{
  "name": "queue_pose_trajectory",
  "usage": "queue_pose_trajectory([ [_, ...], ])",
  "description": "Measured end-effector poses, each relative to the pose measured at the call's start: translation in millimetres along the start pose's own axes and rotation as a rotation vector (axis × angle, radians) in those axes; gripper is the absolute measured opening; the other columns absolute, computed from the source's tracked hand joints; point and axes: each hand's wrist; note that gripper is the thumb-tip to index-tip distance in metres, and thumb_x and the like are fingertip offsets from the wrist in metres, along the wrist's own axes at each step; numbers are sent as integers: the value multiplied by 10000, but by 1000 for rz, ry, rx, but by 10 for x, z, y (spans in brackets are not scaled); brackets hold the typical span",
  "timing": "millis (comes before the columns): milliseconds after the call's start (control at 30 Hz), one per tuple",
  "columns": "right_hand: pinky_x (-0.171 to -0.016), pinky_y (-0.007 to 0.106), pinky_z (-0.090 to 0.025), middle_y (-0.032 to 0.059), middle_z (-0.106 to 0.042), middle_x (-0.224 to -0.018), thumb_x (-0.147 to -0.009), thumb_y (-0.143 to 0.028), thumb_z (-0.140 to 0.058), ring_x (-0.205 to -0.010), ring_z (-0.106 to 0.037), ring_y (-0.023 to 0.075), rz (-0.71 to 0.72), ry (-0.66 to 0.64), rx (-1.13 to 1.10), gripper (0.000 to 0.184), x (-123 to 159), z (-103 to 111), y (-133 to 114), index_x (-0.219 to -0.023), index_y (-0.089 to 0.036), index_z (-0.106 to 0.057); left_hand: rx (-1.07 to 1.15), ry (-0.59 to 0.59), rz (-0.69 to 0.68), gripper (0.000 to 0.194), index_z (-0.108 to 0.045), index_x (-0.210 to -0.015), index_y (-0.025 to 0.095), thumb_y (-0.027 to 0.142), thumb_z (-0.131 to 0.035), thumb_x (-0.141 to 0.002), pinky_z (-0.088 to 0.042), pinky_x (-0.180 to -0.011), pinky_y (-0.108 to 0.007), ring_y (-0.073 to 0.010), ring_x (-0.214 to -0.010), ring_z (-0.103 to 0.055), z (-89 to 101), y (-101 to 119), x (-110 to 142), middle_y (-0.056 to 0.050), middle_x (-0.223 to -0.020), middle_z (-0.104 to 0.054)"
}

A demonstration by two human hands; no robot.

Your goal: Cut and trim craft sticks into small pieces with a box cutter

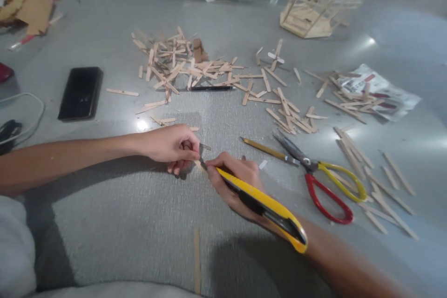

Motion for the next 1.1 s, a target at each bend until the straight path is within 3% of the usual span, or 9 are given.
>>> queue_pose_trajectory([
  [233, -460, 211, -434, -37, -624, -581, -984, -317, -583, -446, -548, 84, 11, 0, -32, 139, 15, -4, 35, -908, -220, -650, 8, 7, 10, 250, -617, -759, 115, 260, -622, -963, -541, -495, -227, -143, -520, -694, -26, 9, 1, -40, -616, -687],
  [467, -443, 218, -428, -41, -620, -578, -983, -301, -589, -439, -546, 86, 25, 24, 29, 124, 21, -20, 41, -906, -225, -650, 14, 11, -3, 253, -623, -777, 121, 298, -641, -957, -533, -502, -231, -143, -526, -695, -18, -19, -16, -38, -601, -695],
  [600, -456, 229, -440, -28, -656, -627, -990, -273, -560, -458, -573, 95, 145, 18, 105, 102, -10, -29, 27, -933, -233, -635, 2, 19, -9, 257, -619, -769, 121, 277, -622, -973, -526, -489, -222, -143, -522, -698, -29, -21, -17, -44, -605, -703],
  [767, -455, 240, -392, -64, -535, -538, -1028, -267, -482, -427, -494, 86, 130, -2, 80, 232, -59, -51, -18, -804, -246, -539, -23, 36, -3, 253, -611, -767, 119, 274, -638, -965, -507, -486, -207, -145, -528, -705, -50, 2, -3, -50, -619, -714],
  [1100, -475, 220, -340, -69, -494, -573, -1023, -276, -473, -444, -420, 71, 142, -87, 124, 284, -97, -43, -37, -743, -235, -445, 4, 49, 18, 257, -604, -797, 121, 301, -614, -980, -560, -554, -267, -158, -562, -715, -63, 5, 11, -48, -637, -713],
])
Point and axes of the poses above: each hand's wrist, its own x-axis away from the middle knuckle, its own z-axis out of the back of the hand, y = z × x
